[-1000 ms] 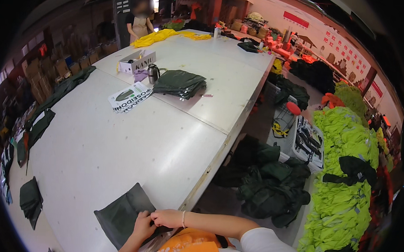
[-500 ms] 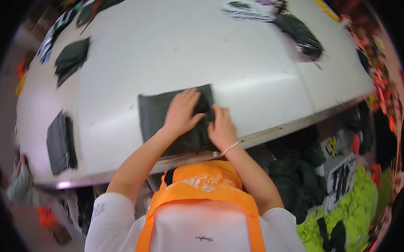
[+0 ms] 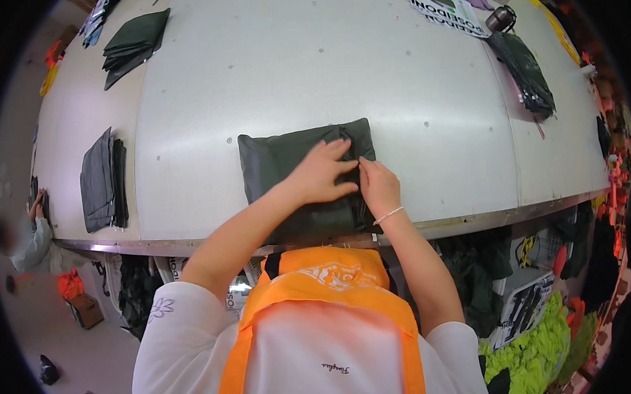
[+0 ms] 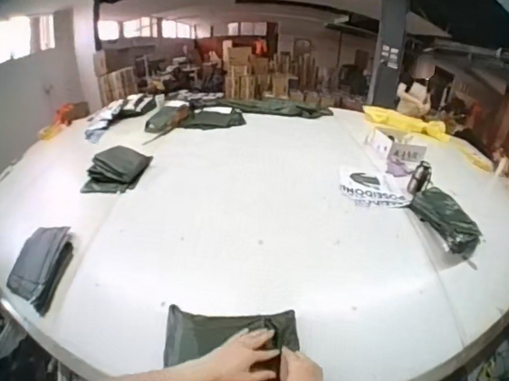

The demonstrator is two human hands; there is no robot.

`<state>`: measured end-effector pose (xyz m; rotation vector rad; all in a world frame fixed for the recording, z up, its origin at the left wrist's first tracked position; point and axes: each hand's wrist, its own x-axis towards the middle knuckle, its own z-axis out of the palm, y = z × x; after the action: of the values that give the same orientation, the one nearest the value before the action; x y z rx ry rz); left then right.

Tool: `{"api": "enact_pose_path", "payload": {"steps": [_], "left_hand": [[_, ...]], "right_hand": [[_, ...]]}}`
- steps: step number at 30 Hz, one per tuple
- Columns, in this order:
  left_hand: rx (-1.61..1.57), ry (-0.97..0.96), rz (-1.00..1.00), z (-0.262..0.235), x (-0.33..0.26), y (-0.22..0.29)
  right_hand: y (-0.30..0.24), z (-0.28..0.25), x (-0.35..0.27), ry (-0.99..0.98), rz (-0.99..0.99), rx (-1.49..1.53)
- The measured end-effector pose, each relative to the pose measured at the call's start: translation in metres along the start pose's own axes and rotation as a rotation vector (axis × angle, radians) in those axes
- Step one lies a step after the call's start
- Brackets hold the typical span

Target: The person lays a dark green jacket flat on a white table, smooths it, and folds it into a compact rectangle. They then place the folded jacket into a matching dark green pouch and set it aside.

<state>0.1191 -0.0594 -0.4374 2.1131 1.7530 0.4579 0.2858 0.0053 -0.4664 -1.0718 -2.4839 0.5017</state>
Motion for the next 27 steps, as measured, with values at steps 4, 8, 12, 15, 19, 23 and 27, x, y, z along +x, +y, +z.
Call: {"api": "enact_pose_path", "payload": {"steps": [4,8,12,15,19,23,27], "left_hand": [[0.092,0.079,0.005,0.013,-0.009,-0.011],[0.030,-0.034,-0.030,0.021,-0.001,-0.023],[-0.340,-0.024,0.002,-0.004,0.003,-0.050],[-0.407,0.280,-0.156,-0.020,0.007,-0.061],[-0.008,0.104,-0.406,0.009,0.040,-0.071],[0.073,0.030,-0.462,0.017,0.057,-0.073],[-0.031,-0.079,-0.526,0.016,0.077,-0.084]], "right_hand": [[-0.021,-0.007,0.011,-0.021,-0.028,0.009],[-0.022,0.014,0.021,-0.147,-0.093,-0.085],[-0.010,0.027,0.043,-0.073,-0.214,0.103],[-0.004,0.032,0.055,-0.121,-0.070,0.277],[-0.001,0.024,0.084,-0.211,0.334,0.661],[0.000,0.010,0.115,-0.502,0.484,0.592],[0.006,0.020,0.123,-0.445,0.231,0.251]]}}
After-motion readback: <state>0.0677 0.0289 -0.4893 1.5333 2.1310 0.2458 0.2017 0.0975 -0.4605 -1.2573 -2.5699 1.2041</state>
